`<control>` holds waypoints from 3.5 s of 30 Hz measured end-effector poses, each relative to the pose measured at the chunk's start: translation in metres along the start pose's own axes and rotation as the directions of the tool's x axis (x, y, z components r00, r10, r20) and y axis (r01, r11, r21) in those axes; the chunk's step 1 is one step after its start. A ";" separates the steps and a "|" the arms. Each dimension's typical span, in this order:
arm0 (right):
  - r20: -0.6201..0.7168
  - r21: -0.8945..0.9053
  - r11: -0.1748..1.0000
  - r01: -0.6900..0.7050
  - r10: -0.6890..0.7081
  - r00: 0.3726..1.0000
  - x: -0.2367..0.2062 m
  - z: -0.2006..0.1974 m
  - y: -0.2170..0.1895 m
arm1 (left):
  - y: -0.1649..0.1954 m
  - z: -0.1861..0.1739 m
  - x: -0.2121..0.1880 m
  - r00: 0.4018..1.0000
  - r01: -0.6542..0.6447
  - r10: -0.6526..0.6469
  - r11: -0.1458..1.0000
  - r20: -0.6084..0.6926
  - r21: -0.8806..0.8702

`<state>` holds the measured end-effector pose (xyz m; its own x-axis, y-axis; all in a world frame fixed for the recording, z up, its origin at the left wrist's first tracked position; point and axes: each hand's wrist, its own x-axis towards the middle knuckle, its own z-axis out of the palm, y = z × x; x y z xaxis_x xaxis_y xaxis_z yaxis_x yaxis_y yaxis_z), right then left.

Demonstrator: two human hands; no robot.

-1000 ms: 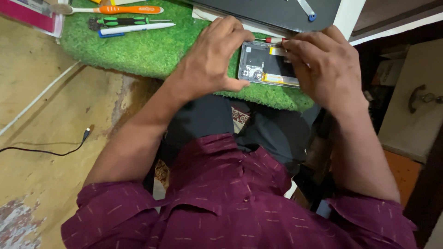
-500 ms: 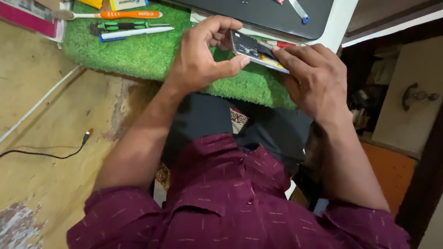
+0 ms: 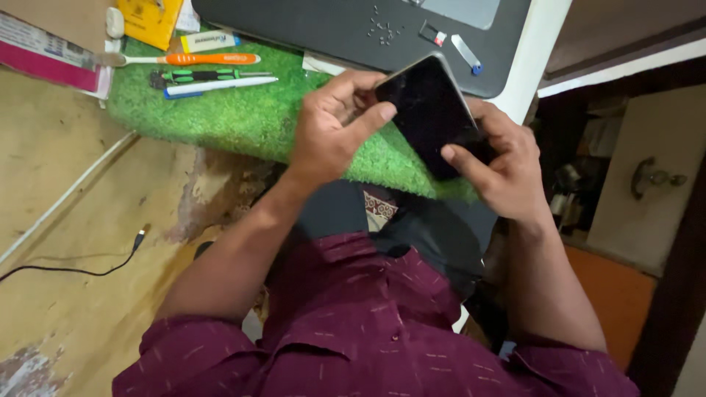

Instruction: The person repairs a smartphone at a workbench. They use a pry tool and screwdriver to open the phone's back cover, detach and remove the battery, peel adhesive residue from the phone body, and brush the internal components with a toothbrush.

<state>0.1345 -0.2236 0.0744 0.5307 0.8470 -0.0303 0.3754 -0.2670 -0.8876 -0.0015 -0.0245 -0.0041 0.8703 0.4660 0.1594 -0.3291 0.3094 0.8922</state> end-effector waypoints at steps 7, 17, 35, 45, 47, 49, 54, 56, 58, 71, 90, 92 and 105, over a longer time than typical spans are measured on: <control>0.055 0.614 0.785 -0.083 0.062 0.997 0.006 0.020 0.007 | 0.009 0.024 0.006 1.000 0.004 -0.005 0.994 -0.010 -0.107; 0.126 0.827 0.522 -0.209 0.189 0.974 -0.009 0.023 0.016 | 0.012 0.039 0.006 0.994 -0.101 0.094 0.981 -0.053 -0.168; -0.063 0.754 0.654 -0.066 0.172 0.983 -0.013 0.038 0.021 | 0.008 0.035 0.011 0.994 -0.013 -0.013 0.973 -0.109 -0.230; -0.088 0.722 0.691 -0.047 0.159 0.983 -0.011 0.041 0.018 | -0.001 0.026 0.016 0.994 0.045 -0.076 0.943 -0.083 -0.331; -0.088 0.712 0.700 -0.042 0.148 0.985 -0.010 0.040 0.017 | -0.001 0.026 0.017 0.994 0.056 -0.086 0.932 -0.067 -0.359; -0.086 0.719 0.693 -0.052 0.164 0.983 -0.010 0.040 0.016 | -0.002 0.028 0.016 0.994 0.053 -0.084 0.928 -0.068 -0.368; -0.092 0.712 0.700 -0.056 0.172 0.981 -0.010 0.040 0.015 | -0.004 0.034 0.012 0.992 0.033 -0.072 0.939 -0.104 -0.342; -0.110 0.677 0.734 -0.042 0.157 0.981 -0.010 0.039 0.015 | -0.005 0.034 0.013 0.992 0.022 -0.062 0.942 -0.109 -0.335; -0.108 0.699 0.713 -0.042 0.164 0.981 -0.009 0.040 0.015 | -0.007 0.034 0.013 0.991 0.017 -0.060 0.944 -0.123 -0.328; -0.095 0.723 0.688 -0.065 0.193 0.977 -0.009 0.040 0.013 | -0.015 0.036 0.013 0.992 -0.010 -0.036 0.928 -0.118 -0.373; -0.112 0.747 0.664 -0.031 0.171 0.979 -0.005 0.038 0.016 | 0.001 0.035 0.006 0.999 0.028 -0.016 0.960 0.045 -0.279; -0.107 0.743 0.668 -0.037 0.173 0.979 -0.005 0.039 0.015 | -0.002 0.033 0.007 1.000 0.021 -0.015 0.961 0.024 -0.276; -0.061 0.737 0.672 -0.070 0.169 0.984 -0.005 0.037 0.014 | -0.013 0.026 0.014 0.999 0.013 -0.025 0.916 -0.023 -0.401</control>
<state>0.1090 -0.2149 0.0447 0.6321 0.7599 -0.1517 -0.3448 0.1005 -0.9333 0.0245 -0.0440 -0.0028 0.8696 0.4770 0.1277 -0.4368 0.6223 0.6496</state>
